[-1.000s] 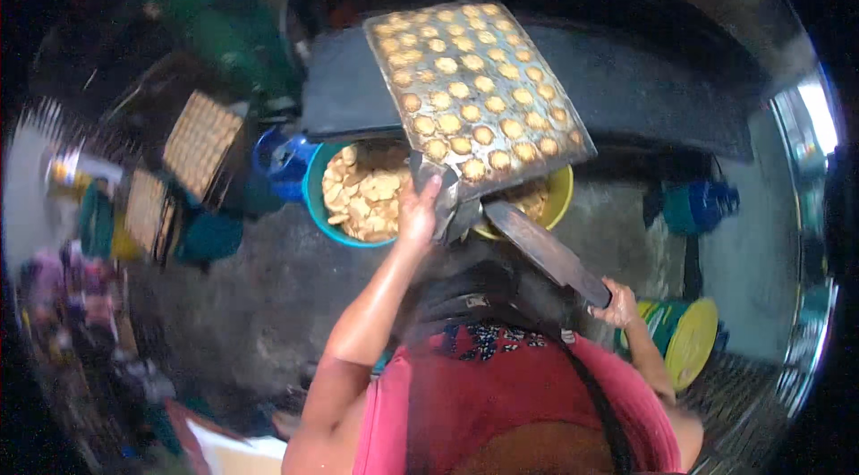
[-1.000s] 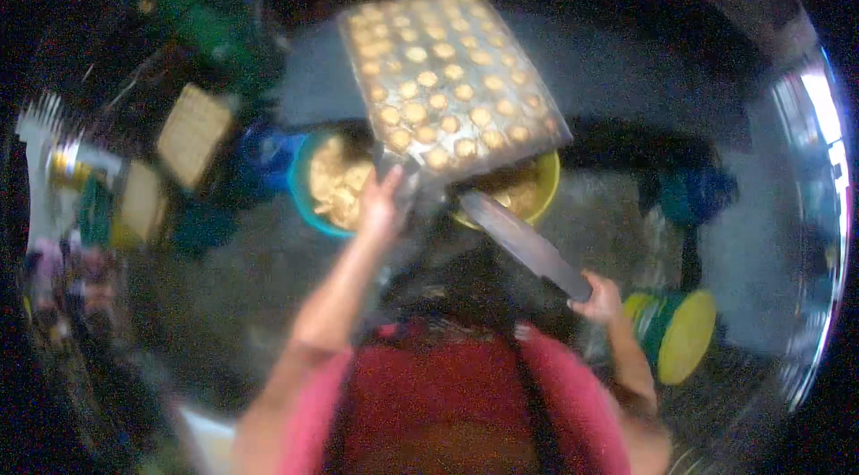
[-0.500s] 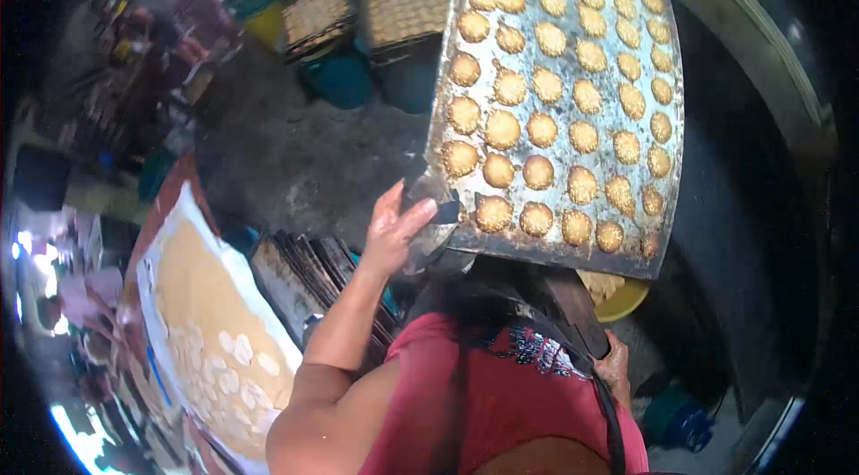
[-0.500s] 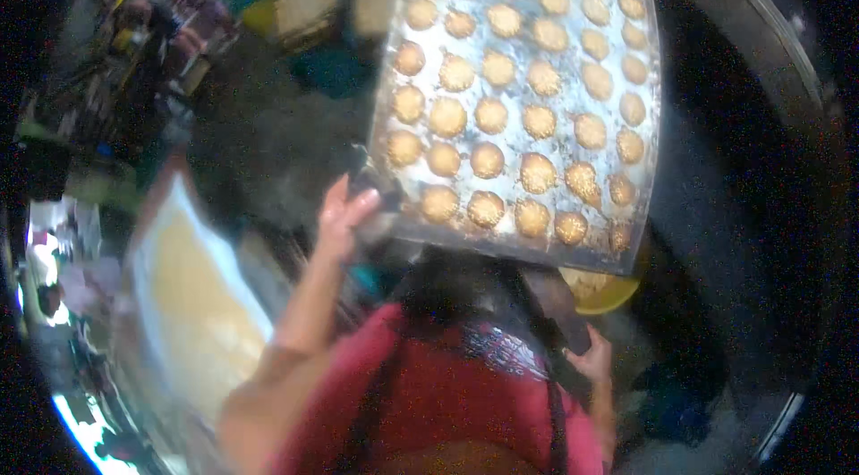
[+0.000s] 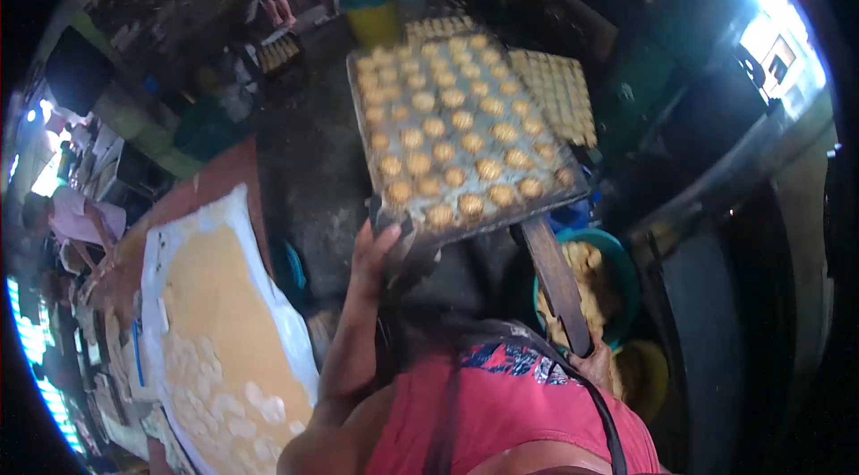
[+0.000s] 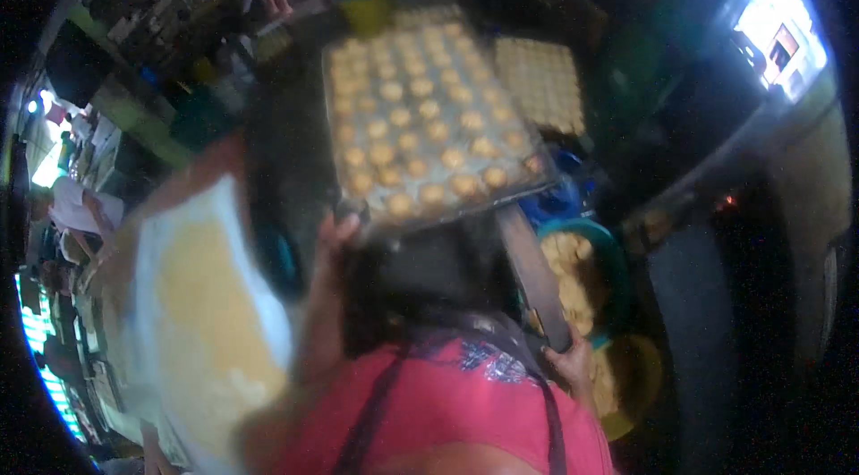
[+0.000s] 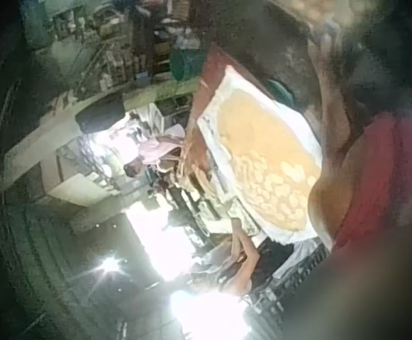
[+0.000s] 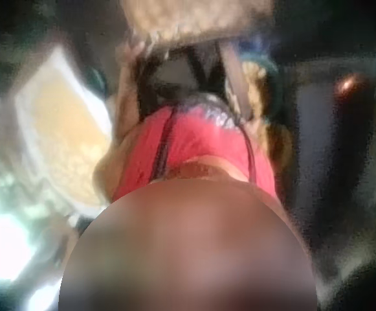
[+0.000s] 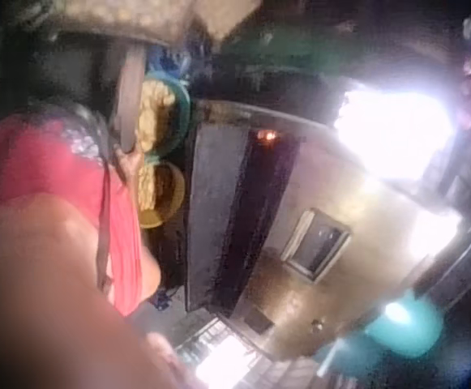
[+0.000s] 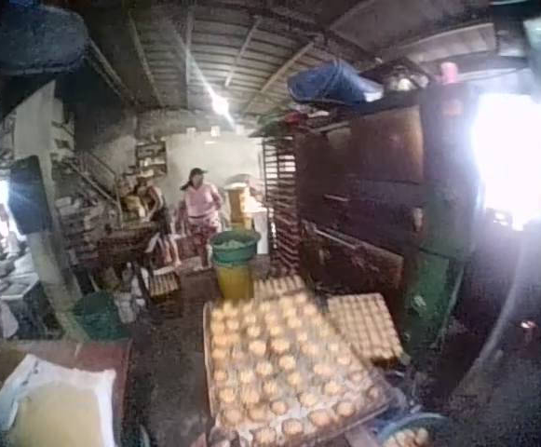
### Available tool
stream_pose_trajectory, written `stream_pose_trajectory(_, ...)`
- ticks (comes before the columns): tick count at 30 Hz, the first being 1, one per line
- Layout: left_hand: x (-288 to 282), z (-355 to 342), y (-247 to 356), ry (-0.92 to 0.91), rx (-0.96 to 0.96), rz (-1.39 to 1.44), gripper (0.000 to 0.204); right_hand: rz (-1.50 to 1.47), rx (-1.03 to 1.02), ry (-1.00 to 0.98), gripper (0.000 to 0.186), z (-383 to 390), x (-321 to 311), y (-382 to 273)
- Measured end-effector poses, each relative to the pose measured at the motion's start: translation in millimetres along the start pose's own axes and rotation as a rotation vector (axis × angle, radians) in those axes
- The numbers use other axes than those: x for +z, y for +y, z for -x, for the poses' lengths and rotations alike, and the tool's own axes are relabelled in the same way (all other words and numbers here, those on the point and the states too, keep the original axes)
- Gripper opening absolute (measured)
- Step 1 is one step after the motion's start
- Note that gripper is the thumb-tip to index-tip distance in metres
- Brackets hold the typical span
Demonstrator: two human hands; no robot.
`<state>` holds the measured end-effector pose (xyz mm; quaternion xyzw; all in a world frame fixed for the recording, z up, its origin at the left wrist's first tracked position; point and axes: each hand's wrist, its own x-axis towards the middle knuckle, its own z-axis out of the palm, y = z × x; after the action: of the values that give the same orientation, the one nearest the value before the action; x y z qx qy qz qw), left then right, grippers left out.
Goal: The person uses a long-handled wooden paddle to remove trays of small cookies from a large brick oven and transfers the cookies into large yellow and blue buckets.
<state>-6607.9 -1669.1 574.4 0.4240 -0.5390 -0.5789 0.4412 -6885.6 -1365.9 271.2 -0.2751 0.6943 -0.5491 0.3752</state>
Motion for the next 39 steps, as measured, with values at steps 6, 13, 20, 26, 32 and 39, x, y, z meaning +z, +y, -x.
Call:
stream_pose_trajectory(6, 111, 89, -126, -0.036, 0.457, 0.095, 0.041, 0.388, -0.185, -0.174, 0.068, -87, -174, -107)
stream_pose_trajectory(13, 466, 229, -145, 0.275, 0.016, -0.013, 0.037, 0.285, -0.409, -0.262, 0.06, -152, -523, -60)
stream_pose_trajectory(20, 937, 448, -236, 0.558, 0.042, -0.018, 0.032, 0.499, -0.489, -0.4, 0.077, -167, -1001, 45)
stream_pose_trajectory(26, 1336, 725, -409, 0.569, -0.044, 0.065, 0.031, 0.456, -0.61, -0.397, 0.073, -99, -1503, 252)
stream_pose_trajectory(32, 1828, 1125, -575, 0.428, 0.068, -0.076, 0.035, 0.34, -0.612, -0.386, 0.068, 63, -2114, 520)
stream_pose_trajectory(39, 2607, 1761, -697, 0.63, 0.288, 0.136, 0.037, 0.66, -0.624, -0.312, 0.085, 317, -2974, 748)
